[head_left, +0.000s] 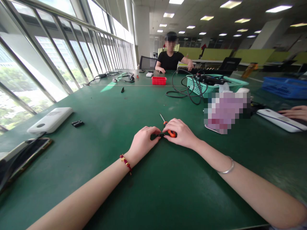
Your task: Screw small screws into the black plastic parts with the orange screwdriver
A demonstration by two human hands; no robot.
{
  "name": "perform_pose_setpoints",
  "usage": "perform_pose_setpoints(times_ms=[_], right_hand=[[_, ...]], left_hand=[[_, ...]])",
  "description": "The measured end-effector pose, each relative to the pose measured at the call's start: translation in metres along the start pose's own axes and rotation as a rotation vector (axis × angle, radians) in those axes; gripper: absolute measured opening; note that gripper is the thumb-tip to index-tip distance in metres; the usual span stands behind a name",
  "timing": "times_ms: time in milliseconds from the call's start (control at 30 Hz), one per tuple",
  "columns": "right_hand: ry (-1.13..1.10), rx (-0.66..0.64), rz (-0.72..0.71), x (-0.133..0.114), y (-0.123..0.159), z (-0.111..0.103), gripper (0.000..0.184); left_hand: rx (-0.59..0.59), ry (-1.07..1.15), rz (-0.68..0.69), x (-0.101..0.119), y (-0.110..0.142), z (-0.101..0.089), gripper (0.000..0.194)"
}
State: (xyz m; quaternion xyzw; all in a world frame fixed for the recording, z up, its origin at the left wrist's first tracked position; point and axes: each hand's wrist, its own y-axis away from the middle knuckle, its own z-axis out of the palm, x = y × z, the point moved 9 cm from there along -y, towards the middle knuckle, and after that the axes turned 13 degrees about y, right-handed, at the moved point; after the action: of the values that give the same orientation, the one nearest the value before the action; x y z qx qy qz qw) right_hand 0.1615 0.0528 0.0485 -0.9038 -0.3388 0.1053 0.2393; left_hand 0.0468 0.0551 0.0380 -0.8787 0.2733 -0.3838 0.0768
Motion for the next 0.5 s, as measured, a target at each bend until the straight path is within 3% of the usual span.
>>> perform_pose_setpoints(times_ms=[500], right_hand=[[0.067, 0.016, -0.035, -0.0059, 0.0001, -0.0027, 0.013]], left_hand=[[-0.021, -0.011, 0.05, 0.0021, 0.0004, -0.0009, 0.018]])
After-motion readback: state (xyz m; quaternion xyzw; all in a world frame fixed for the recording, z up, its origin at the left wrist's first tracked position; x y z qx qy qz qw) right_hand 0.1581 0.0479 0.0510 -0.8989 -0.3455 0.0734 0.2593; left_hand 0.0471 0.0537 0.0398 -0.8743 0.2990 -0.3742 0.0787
